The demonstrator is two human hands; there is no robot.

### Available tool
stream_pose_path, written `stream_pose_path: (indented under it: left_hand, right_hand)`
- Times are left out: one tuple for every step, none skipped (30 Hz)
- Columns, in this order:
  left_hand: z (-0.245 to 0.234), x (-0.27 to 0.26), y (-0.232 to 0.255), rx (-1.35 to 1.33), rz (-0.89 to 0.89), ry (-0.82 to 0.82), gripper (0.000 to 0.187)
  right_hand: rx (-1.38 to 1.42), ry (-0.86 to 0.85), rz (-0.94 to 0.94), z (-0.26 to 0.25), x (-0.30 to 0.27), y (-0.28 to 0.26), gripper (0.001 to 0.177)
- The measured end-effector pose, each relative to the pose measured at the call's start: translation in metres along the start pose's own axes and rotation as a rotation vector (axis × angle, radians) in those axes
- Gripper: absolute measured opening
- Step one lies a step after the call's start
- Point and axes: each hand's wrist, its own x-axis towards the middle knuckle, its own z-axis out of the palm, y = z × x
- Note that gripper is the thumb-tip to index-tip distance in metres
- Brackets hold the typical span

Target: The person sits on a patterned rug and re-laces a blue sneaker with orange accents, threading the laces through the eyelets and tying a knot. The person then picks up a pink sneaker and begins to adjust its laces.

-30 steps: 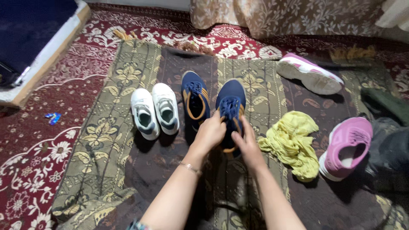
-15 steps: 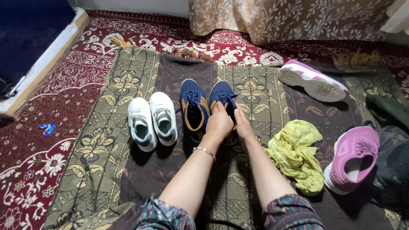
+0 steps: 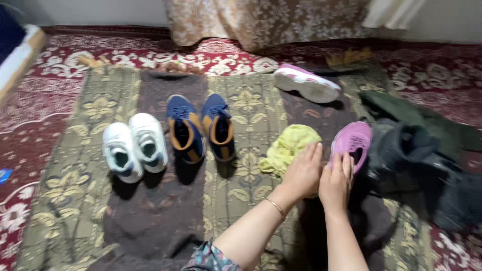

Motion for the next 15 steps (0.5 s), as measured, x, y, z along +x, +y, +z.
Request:
stream_pose_path:
  left_hand:
    - [0.016, 0.002, 0.010, 0.007, 0.018, 0.004, 0.063]
    - [0.031, 0.004, 0.018, 0.014, 0.036, 0.008, 0.062]
    - [0.043, 0.004, 0.022, 0.025, 0.048, 0.009, 0.061]
    - [0.054, 0.005, 0.025, 0.023, 0.043, 0.011, 0.062]
    - [0.065, 0.006, 0.028, 0.017, 0.041, 0.014, 0.064]
    - [0.074, 0.009, 0.031, 0.011, 0.039, 0.017, 0.065]
    - [0.079, 0.011, 0.032, -0.019, 0.015, -0.002, 0.067]
    - [0.083, 0.014, 0.033, -0.048, -0.010, -0.021, 0.069]
    - [0.087, 0.016, 0.033, -0.074, -0.039, -0.041, 0.071]
    - [0.089, 0.018, 0.032, -0.081, -0.069, -0.090, 0.071]
    - [0.091, 0.023, 0.031, -0.090, -0.096, -0.134, 0.071]
    - [0.093, 0.027, 0.032, -0.097, -0.123, -0.179, 0.071]
    - [0.094, 0.030, 0.030, -0.129, -0.171, -0.207, 0.068]
    - [0.095, 0.031, 0.030, -0.159, -0.219, -0.235, 0.065]
    - [0.096, 0.033, 0.029, -0.191, -0.269, -0.260, 0.063]
  right_hand:
    - [-0.023, 0.019, 0.030, -0.009, -0.003, 0.013, 0.052]
    - [-0.045, 0.037, 0.060, -0.017, -0.005, 0.026, 0.053]
    - [-0.063, 0.050, 0.093, -0.021, -0.009, 0.036, 0.054]
    - [-0.020, 0.050, 0.120, -0.021, -0.010, 0.045, 0.055]
    - [0.020, 0.053, 0.147, -0.021, -0.009, 0.054, 0.057]
    - [0.060, 0.058, 0.174, -0.024, -0.007, 0.064, 0.058]
    - [0.180, 0.055, 0.280, -0.024, -0.007, 0.068, 0.059]
    - [0.302, 0.054, 0.386, -0.020, -0.005, 0.070, 0.060]
    - [0.426, 0.050, 0.491, -0.016, -0.004, 0.070, 0.061]
    - [0.501, 0.033, 0.565, -0.012, -0.003, 0.070, 0.061]
    - [0.575, 0.019, 0.633, -0.009, 0.002, 0.070, 0.061]
    - [0.649, 0.006, 0.700, -0.008, 0.005, 0.069, 0.061]
    - [0.653, 0.022, 0.697, -0.006, 0.005, 0.067, 0.060]
    - [0.657, 0.039, 0.694, -0.004, 0.005, 0.063, 0.059]
    - [0.659, 0.053, 0.689, -0.003, 0.006, 0.060, 0.058]
